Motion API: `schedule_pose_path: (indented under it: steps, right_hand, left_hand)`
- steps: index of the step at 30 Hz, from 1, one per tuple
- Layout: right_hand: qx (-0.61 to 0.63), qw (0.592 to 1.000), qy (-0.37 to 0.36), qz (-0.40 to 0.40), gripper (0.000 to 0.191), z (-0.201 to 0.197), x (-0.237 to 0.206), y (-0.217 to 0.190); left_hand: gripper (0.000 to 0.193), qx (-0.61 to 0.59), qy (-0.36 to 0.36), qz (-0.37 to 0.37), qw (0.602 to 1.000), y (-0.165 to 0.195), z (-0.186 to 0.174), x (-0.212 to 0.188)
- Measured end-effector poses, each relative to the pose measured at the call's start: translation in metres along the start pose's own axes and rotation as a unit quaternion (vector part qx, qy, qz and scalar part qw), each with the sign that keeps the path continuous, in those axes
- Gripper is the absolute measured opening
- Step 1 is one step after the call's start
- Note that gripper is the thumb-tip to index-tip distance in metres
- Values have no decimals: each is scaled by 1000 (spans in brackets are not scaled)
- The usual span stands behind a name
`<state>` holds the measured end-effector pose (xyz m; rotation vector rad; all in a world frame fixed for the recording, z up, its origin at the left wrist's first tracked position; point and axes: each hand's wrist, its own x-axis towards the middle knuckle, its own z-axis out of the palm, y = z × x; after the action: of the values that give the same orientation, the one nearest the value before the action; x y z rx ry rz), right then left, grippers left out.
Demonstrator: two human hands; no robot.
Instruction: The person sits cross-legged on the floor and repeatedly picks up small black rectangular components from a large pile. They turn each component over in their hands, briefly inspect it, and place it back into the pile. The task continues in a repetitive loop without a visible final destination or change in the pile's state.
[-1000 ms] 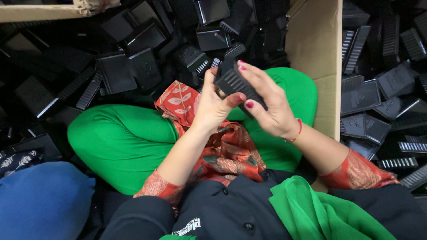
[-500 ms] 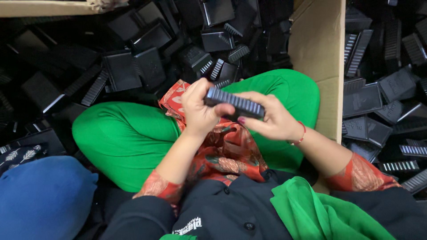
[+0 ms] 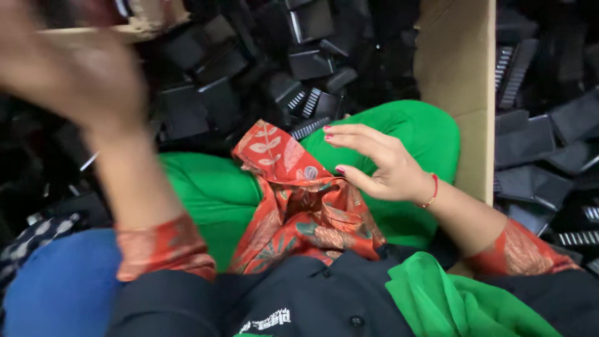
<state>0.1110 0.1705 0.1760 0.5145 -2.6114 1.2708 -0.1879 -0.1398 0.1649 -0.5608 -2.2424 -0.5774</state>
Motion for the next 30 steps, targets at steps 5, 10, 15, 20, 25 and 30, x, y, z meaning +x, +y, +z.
schedule_pose_path:
  steps: [5, 10, 15, 20, 25, 30]
  right_hand:
    - [4, 1000, -3, 28, 38, -7, -1, 5]
    - [18, 999, 12, 41, 34, -12, 1, 9]
    - [14, 999, 15, 41, 33, -12, 2, 14]
    - [2, 997, 32, 64, 36, -10, 0, 17]
    - [-31, 985, 72, 156, 82, -6, -3, 23]
    - [51, 979, 70, 186, 117, -1, -3, 27]
  left_hand:
    - [23, -133, -108, 120, 978, 93, 94, -70]
    - [64, -71, -216, -38, 973, 81, 190, -70]
    - [54, 60, -311, -119, 941, 73, 247, -79]
    - [40, -26, -346, -98, 933, 101, 208, -93]
    - [27, -297, -173, 3, 939, 176, 89, -117]
    - [24, -590, -295, -128, 741, 229, 27, -128]
